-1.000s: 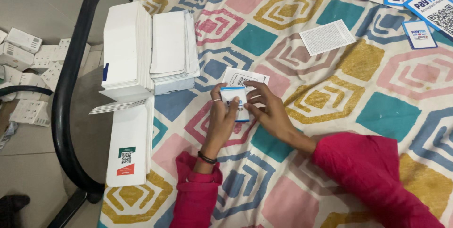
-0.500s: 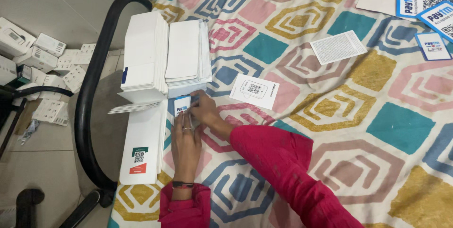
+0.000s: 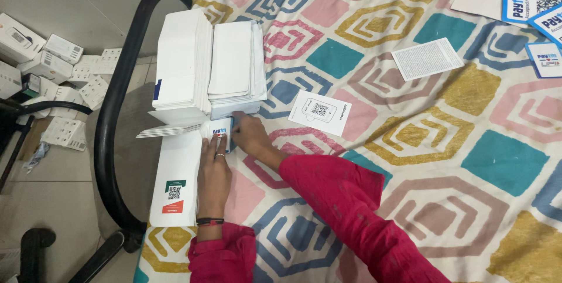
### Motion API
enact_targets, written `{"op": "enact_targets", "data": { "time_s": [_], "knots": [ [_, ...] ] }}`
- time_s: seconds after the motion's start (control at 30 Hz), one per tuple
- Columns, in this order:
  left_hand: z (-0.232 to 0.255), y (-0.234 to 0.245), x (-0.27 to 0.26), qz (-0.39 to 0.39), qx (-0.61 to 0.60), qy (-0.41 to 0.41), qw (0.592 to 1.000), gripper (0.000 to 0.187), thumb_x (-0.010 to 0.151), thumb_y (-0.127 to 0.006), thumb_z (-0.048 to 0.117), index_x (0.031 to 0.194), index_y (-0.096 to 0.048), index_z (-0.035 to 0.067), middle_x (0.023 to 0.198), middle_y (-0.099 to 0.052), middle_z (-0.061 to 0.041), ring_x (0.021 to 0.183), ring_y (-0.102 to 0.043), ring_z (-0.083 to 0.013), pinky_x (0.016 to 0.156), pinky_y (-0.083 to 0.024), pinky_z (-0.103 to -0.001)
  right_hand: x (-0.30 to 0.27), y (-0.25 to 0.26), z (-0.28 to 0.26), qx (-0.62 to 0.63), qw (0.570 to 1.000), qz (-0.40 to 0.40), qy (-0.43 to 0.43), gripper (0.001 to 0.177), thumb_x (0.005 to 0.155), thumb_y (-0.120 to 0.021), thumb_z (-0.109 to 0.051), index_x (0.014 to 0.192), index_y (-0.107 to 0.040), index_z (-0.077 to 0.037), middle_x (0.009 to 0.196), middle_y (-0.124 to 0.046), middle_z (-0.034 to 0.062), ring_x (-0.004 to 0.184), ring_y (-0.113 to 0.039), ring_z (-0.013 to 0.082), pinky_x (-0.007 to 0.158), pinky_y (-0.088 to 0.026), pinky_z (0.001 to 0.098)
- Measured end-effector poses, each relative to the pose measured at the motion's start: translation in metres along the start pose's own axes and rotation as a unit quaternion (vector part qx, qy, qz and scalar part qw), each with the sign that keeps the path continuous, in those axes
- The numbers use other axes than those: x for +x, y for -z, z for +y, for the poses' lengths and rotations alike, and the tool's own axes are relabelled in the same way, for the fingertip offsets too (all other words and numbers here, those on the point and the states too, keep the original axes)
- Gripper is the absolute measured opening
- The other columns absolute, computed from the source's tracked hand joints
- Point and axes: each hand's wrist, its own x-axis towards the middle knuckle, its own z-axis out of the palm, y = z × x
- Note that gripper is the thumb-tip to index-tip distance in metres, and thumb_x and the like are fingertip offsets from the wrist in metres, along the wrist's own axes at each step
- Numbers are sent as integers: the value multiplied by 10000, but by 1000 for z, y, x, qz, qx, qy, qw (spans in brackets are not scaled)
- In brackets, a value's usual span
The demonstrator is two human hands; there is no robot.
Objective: The person assembles small paper kits by inserting folded instruction sheets and QR code cards into white paper envelopes. The person handles the envelopes, inserts the contents, and stacks the completed kits on a patterned bedsheet.
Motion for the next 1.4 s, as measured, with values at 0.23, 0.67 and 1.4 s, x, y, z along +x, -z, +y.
{"op": "enact_targets", "data": {
  "time_s": [0.23, 0.67, 1.4],
  "knots": [
    [6, 0, -2, 35, -114, 17, 993, 479, 873, -586, 23, 1350, -600, -20, 1455, -528, -246, 1371, -481, -431, 1130, -402, -459, -13, 13, -22, -58, 998, -10, 19, 468, 790, -732, -36, 1220, -547, -36, 899, -757, 196, 910, -708, 400, 802, -559, 469],
    [14, 0, 4, 59, -57, -11, 997, 375, 954, -599, 73, 1319, -668, 21, 1452, -562, -212, 1378, -508, -395, 1166, -383, -495, -26, 149, -18, -217, 973, -72, 28, 481, 788, -800, -179, 1234, -625, -131, 1187, -701, 117, 1034, -704, 320, 836, -562, 440],
    [173, -58, 62, 58, -231, -170, 956, 812, 843, -761, 179, 1534, -358, 38, 1578, -326, -293, 1446, -364, -454, 1140, -273, -664, -60, 317, 17, -62, 991, -120, -16, 734, 762, -818, -19, 1427, -556, -187, 950, -747, 95, 915, -731, 205, 786, -569, 353]
  ]
}}
